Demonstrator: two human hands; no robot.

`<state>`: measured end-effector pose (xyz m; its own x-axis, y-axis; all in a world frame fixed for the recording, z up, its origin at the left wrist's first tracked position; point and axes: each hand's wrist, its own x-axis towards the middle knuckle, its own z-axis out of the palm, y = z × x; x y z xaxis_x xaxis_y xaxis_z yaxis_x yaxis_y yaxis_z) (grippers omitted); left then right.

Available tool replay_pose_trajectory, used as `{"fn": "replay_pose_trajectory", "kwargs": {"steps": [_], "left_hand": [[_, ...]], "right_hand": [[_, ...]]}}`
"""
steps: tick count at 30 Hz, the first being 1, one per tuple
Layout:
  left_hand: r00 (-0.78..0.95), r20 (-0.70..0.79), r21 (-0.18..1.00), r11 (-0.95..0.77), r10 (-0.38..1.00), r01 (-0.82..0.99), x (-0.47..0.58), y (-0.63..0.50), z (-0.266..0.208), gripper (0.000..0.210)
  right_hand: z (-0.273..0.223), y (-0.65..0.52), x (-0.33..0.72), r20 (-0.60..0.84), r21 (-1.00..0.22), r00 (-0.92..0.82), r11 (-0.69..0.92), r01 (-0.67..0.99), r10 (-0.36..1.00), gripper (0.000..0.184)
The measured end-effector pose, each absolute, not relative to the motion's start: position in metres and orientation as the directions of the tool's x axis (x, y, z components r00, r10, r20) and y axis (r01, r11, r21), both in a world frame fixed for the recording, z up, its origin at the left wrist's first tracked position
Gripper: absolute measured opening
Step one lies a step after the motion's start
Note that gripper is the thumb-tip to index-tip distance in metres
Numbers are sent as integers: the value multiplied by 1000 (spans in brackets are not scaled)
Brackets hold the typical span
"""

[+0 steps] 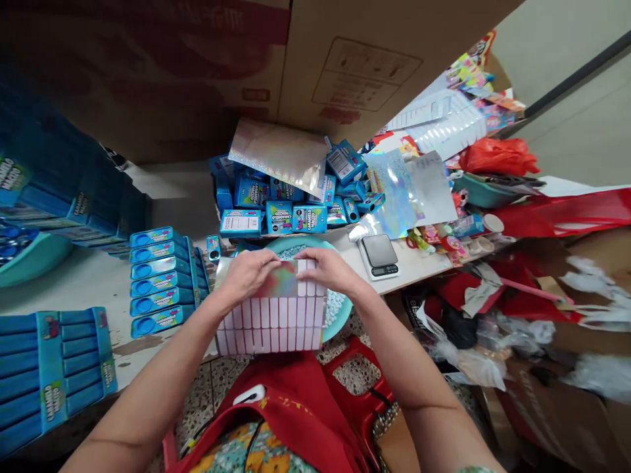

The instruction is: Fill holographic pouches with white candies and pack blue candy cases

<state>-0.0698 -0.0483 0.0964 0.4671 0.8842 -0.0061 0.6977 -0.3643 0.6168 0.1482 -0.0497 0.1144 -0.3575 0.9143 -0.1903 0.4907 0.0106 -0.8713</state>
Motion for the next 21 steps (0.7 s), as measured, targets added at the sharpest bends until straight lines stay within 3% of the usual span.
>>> {"fn": "replay_pose_trajectory", "kwargs": {"steps": [3,9,11,14,16,21], "left_hand": [[441,-60,641,-304,896,705,-60,-46,98,32],[385,-64,760,-205,920,616,-26,-40,69,26],[353,-98,752,-163,930,639,-15,-34,60,28],[309,-148,711,-116,939,694,-3,-27,54,31],[279,-174,693,-83,944,716,3,-24,54,33],[195,-243,680,24,950,733,7,-23,51,33]], "right_hand": [[117,-46,168,-207,-868,-364,1,497,908,20],[87,-22,194,-313,-831,-402,-43,554,861,25],[78,-18,195,-222,-750,-381,93,655,897,23],[67,-23,188,92,-490,-347,346,800,933,25],[57,-33,182,220,-351,-381,437,828,898,29],[28,-52,180,256,-292,-497,556,778,829,33]]}}
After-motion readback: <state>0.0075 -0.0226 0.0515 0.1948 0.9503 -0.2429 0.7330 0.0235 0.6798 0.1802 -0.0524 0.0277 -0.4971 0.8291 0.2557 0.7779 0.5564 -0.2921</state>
